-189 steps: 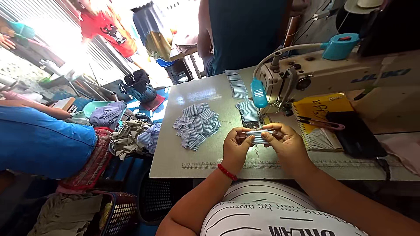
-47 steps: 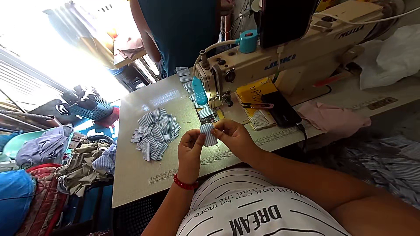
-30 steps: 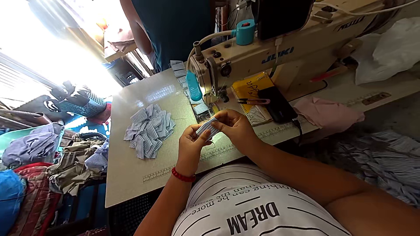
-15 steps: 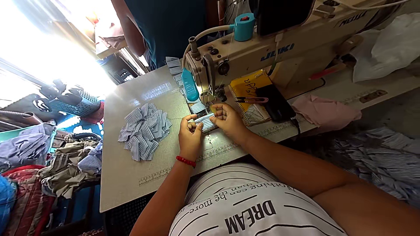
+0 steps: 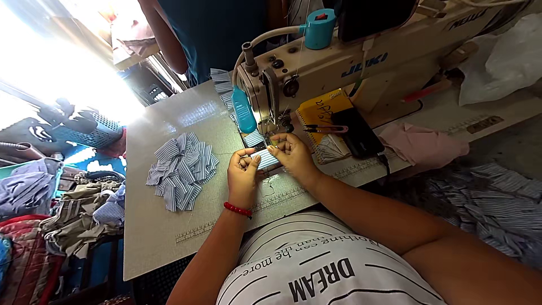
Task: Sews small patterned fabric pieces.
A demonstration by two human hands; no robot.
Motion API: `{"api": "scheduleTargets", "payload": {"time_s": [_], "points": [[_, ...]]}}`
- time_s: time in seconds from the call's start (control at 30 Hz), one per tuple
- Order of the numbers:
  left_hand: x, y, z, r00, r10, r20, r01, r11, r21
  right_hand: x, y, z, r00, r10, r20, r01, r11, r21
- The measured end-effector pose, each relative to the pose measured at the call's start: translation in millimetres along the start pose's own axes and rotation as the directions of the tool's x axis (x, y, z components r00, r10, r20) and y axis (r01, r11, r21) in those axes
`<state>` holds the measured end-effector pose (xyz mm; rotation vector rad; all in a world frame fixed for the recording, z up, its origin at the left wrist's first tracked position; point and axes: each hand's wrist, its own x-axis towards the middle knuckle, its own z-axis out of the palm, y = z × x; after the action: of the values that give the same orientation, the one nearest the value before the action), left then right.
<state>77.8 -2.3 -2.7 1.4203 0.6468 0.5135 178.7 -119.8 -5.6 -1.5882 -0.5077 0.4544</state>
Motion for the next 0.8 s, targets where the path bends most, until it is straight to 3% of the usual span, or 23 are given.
{"api": "scheduleTargets", "payload": {"time_s": [0.13,0.27,0.37,0.53,0.67,0.8], "points": [[3,-3,-4,0.998,0.059,0.019,-0.060,0.997,0.054,4,3,-2,0.986,0.128,0.105,-0.133,0.990,0.040],[4,-2,-4,0.998,0.054,0.018,-0.055,0.993,0.105,2,1,-4,0.996,0.040,0.079,-0.041,0.999,0.013],[10,-1,-1,0.999,0.051,-0.001,-0.048,0.949,0.313,6,1,-2,0.996,-0.067,0.051,0.074,0.986,-0.152],[22,-1,4,0.987,0.131,0.089,-0.153,0.631,0.761,15,-5,4,0.995,-0.076,0.063,0.097,0.838,-0.537],[29,-10,2,0.958,0.223,0.180,-0.263,0.435,0.861,28,8,4,0.991,-0.126,0.046,0.126,0.761,-0.637],[29,-15,-4,0.899,0.348,0.268,-0.384,0.327,0.863,31,11,0,0.995,-0.067,0.068,0.096,0.744,-0.661]]}}
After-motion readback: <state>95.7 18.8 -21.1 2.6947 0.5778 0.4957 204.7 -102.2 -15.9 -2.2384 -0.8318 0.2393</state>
